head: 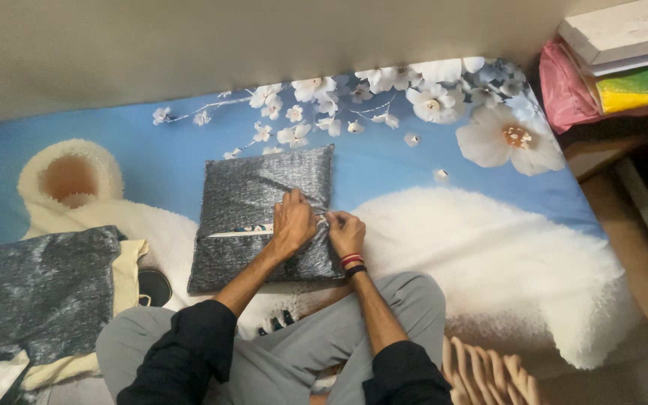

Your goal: The person sits on a bed and puts a silver pillowcase onto a patterned pillow. They insert the pillow, smooth the fabric, and zip the closure. They repeat the process with a second pillow and a different patterned pillow.

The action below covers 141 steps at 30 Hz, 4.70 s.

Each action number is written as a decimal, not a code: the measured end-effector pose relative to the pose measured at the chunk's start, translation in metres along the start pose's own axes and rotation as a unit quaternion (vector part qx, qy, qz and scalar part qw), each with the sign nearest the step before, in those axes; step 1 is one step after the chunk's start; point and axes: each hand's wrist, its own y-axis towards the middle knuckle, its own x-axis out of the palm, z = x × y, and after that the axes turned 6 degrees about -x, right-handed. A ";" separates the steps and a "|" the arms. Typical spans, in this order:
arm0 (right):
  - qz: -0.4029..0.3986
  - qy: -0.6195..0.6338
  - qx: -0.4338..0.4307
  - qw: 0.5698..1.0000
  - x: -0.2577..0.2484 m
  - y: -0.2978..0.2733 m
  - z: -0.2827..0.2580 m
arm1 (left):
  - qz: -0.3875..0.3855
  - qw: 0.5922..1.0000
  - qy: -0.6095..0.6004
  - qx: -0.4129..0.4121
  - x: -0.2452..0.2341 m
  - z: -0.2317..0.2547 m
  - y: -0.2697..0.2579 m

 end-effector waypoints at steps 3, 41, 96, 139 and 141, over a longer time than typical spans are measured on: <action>0.032 -0.005 -0.046 0.998 0.000 -0.004 -0.008 | -0.004 0.999 -0.036 -0.021 -0.006 -0.001 -0.005; -0.003 -0.007 -0.045 0.999 -0.017 0.004 -0.038 | -0.104 0.973 0.083 0.188 -0.018 -0.046 0.043; -0.019 0.058 0.004 0.998 -0.033 -0.014 -0.038 | -0.079 0.953 -0.049 0.290 -0.033 -0.052 0.038; -0.006 -0.066 -0.256 0.964 -0.037 -0.006 -0.055 | 0.182 0.977 -0.070 0.083 -0.001 -0.013 -0.019; 0.007 -0.037 -0.230 0.972 -0.037 0.001 -0.062 | 0.223 0.965 -0.030 0.134 -0.002 -0.012 -0.020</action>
